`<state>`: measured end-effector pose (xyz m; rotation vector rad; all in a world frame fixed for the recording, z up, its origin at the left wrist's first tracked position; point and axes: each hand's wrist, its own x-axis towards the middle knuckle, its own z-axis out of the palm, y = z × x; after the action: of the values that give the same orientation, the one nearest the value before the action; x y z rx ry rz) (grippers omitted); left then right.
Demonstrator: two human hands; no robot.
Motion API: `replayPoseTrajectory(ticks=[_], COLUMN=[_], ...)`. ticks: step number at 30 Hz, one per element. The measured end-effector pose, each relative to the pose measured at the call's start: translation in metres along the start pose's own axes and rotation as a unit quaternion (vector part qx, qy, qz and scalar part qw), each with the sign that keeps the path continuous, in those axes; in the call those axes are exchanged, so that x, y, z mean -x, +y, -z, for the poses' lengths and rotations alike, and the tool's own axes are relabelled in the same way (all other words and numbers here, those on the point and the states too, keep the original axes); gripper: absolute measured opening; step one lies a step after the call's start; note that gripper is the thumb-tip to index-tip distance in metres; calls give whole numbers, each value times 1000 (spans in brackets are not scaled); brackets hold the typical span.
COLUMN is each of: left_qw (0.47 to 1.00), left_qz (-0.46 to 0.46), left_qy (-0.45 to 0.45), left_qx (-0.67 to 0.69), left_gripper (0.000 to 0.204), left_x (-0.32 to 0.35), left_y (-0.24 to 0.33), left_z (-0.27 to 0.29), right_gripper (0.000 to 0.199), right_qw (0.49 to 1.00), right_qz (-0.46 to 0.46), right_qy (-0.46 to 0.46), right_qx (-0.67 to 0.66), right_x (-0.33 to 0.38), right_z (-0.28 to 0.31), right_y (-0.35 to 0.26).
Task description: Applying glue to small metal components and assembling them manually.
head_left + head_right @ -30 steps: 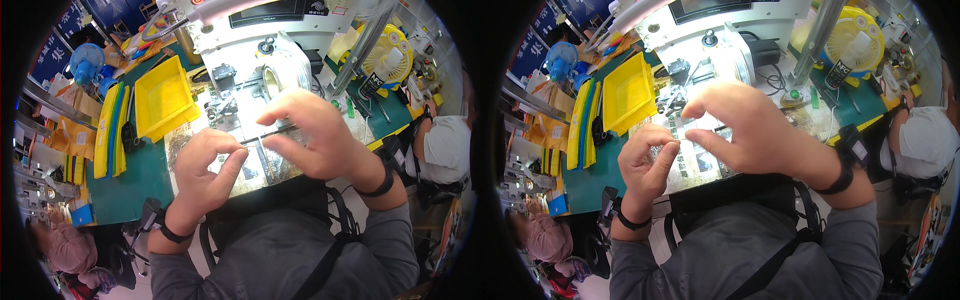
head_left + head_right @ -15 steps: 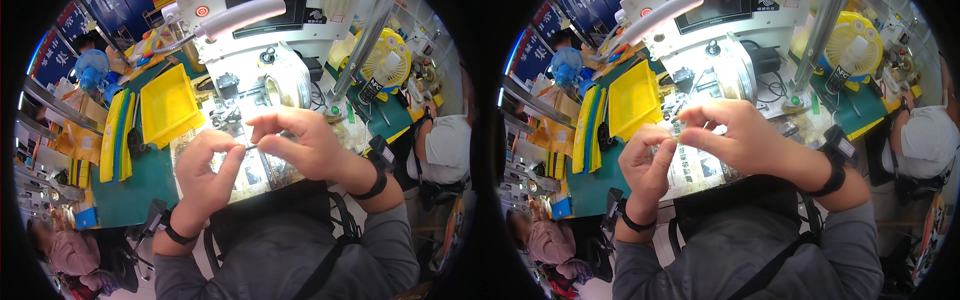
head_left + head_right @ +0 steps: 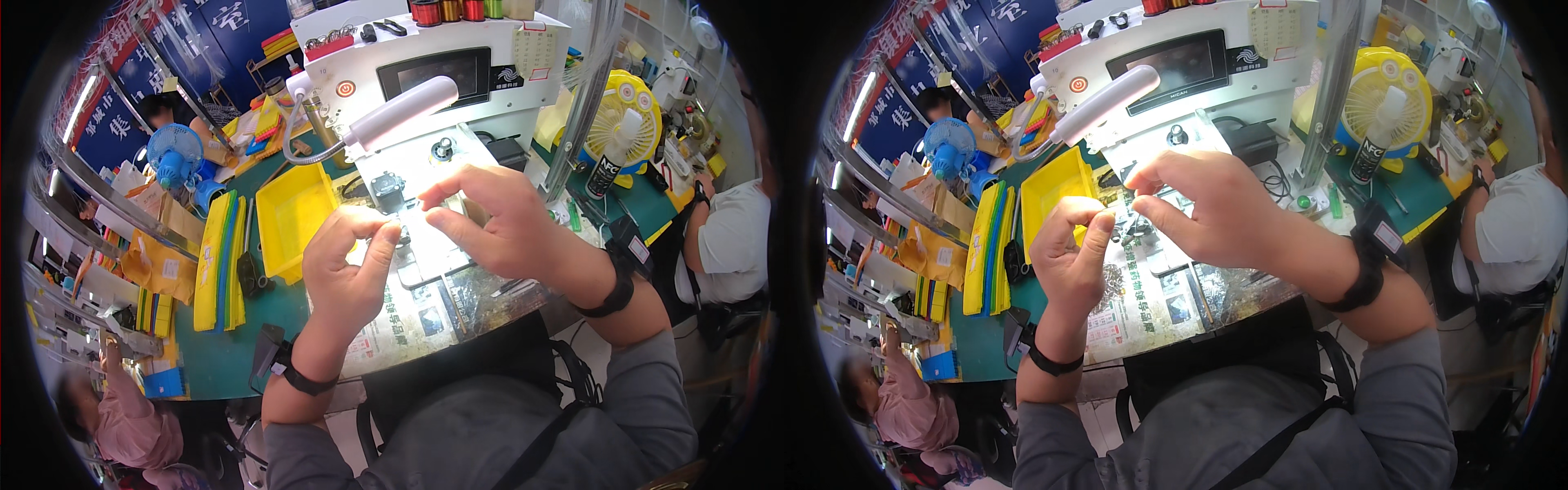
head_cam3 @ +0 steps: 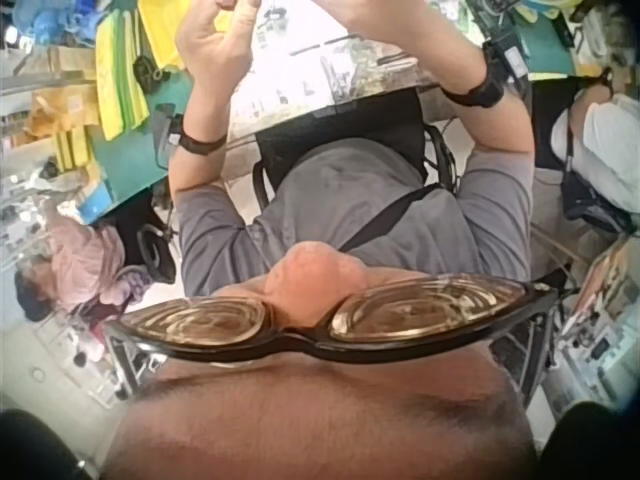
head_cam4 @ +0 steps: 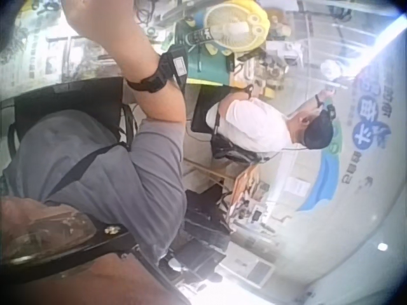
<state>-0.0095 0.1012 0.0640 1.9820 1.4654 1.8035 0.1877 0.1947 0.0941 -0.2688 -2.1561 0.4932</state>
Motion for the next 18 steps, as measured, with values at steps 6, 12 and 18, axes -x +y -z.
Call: replayPoseTrajectory(ticks=[6,12,18], left_qw=[994,993,942], left_qz=[-76,-73,-87], left_qy=[-8,-72,-304], left_qx=[-81,-55,108], left_gripper=[7,32,36], left_x=[-5,30,42], left_y=[11,17,75], left_z=[0,30,28], right_gripper=[14,13,14], right_qw=[996,997,900], right_qz=[-62,-40,-20], right_qy=[-44,65,435], right_qx=[-42,23,-15], right_x=[-5,-6,-110], right_z=[-9,71,246], right_y=[-6,0,45])
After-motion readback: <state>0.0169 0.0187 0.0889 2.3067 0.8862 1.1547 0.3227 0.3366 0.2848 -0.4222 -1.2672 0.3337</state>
